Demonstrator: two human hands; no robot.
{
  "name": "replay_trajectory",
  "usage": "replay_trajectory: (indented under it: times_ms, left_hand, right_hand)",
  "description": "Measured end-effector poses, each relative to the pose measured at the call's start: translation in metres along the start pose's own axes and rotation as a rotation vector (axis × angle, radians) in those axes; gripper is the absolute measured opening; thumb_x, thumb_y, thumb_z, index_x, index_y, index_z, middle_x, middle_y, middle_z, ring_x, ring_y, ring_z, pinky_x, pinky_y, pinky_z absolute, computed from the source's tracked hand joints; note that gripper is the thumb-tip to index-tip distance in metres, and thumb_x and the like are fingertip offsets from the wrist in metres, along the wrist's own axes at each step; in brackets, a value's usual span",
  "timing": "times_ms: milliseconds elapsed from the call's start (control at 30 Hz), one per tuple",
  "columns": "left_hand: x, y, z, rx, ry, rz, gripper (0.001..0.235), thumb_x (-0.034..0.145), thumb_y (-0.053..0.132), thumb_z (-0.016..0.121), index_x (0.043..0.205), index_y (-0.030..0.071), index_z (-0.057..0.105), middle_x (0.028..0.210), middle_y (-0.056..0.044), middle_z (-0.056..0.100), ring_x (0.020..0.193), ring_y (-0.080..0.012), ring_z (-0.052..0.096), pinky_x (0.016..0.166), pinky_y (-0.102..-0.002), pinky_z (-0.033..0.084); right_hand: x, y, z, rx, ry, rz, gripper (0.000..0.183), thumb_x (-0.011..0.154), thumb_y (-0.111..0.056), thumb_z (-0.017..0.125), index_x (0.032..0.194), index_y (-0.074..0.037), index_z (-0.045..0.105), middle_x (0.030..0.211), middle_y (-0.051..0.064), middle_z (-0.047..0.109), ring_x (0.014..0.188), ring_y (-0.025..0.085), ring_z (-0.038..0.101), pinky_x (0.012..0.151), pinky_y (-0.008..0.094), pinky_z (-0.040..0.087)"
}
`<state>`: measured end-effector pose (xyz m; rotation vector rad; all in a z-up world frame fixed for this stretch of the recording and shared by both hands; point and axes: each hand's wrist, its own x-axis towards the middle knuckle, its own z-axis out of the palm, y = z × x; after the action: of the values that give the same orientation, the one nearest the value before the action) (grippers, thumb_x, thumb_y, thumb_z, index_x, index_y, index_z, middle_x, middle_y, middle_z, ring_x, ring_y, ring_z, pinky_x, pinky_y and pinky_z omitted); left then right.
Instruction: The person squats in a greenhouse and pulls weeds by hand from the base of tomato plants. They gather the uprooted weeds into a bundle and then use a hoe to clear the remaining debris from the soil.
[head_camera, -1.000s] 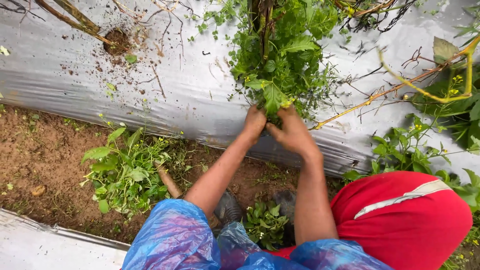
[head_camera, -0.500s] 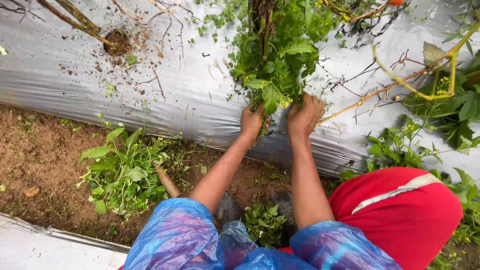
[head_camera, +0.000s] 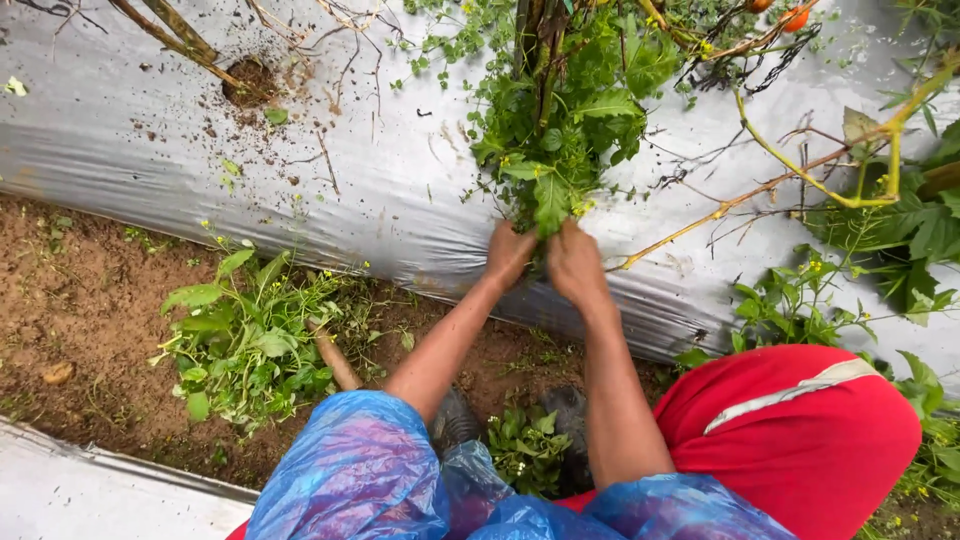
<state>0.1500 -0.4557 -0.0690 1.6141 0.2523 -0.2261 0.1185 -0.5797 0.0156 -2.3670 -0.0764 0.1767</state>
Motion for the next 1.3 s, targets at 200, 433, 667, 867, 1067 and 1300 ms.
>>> replay_trajectory:
  times_ms: [200,433,667,867,1067,1300]
  left_hand:
    - [-0.006,0.007,-0.027,-0.492,-0.136,0.003,0.056,0.096,0.039,0.072,0.127,-0.008,0.069,0.114,-0.027,0.072,0.109,-0.0383,0.07,0.107,-0.051,0.046]
    - [-0.022,0.045,-0.026,-0.196,-0.013,0.154,0.056,0.091,0.034,0.08,0.113,-0.017,0.07,0.099,-0.038,0.066,0.104,-0.0388,0.064,0.098,-0.06,0.042]
    - [0.014,0.051,-0.076,-0.235,0.284,0.1,0.035,0.106,0.04,0.059,0.104,0.005,0.068,0.074,-0.005,0.063,0.062,-0.0168,0.064,0.07,-0.034,0.058]
    - [0.002,0.069,-0.091,-0.515,0.571,0.069,0.037,0.097,0.047,0.067,0.094,0.011,0.059,0.076,0.002,0.052,0.07,-0.0117,0.054,0.069,-0.027,0.048]
    - [-0.005,0.065,-0.053,-0.319,0.182,0.204,0.053,0.086,0.03,0.088,0.12,0.004,0.057,0.107,-0.012,0.064,0.104,-0.0246,0.064,0.098,-0.046,0.051]
    - [-0.01,0.051,-0.01,-0.266,0.31,-0.037,0.068,0.082,0.037,0.076,0.137,0.004,0.052,0.127,-0.015,0.066,0.118,-0.031,0.062,0.104,-0.045,0.049]
  right_hand:
    - [0.002,-0.01,0.055,-0.078,0.088,0.022,0.042,0.102,-0.01,0.053,0.139,0.009,0.053,0.136,0.039,0.054,0.131,0.057,0.05,0.104,0.072,0.039]
    - [-0.001,-0.016,-0.006,0.146,-0.248,-0.058,0.055,0.095,-0.02,0.068,0.145,-0.001,0.055,0.138,0.031,0.058,0.137,0.05,0.049,0.116,0.069,0.029]
    - [0.018,-0.003,-0.021,0.183,0.517,-0.103,0.045,0.085,0.005,0.075,0.125,-0.004,0.057,0.11,0.018,0.064,0.101,0.038,0.063,0.093,0.052,0.046]
    - [0.038,-0.011,-0.014,0.117,0.445,-0.207,0.108,0.071,0.01,0.088,0.161,-0.01,0.032,0.157,0.031,0.029,0.137,0.065,0.035,0.113,0.075,0.031]
    - [0.06,-0.03,-0.004,0.208,0.654,-0.298,0.09,0.084,-0.012,0.094,0.156,-0.012,0.041,0.149,0.018,0.045,0.14,0.044,0.039,0.116,0.057,0.027]
    - [0.089,-0.055,-0.027,0.311,0.638,-0.471,0.065,0.089,0.015,0.07,0.145,-0.016,0.056,0.142,0.013,0.047,0.136,0.03,0.05,0.122,0.048,0.047]
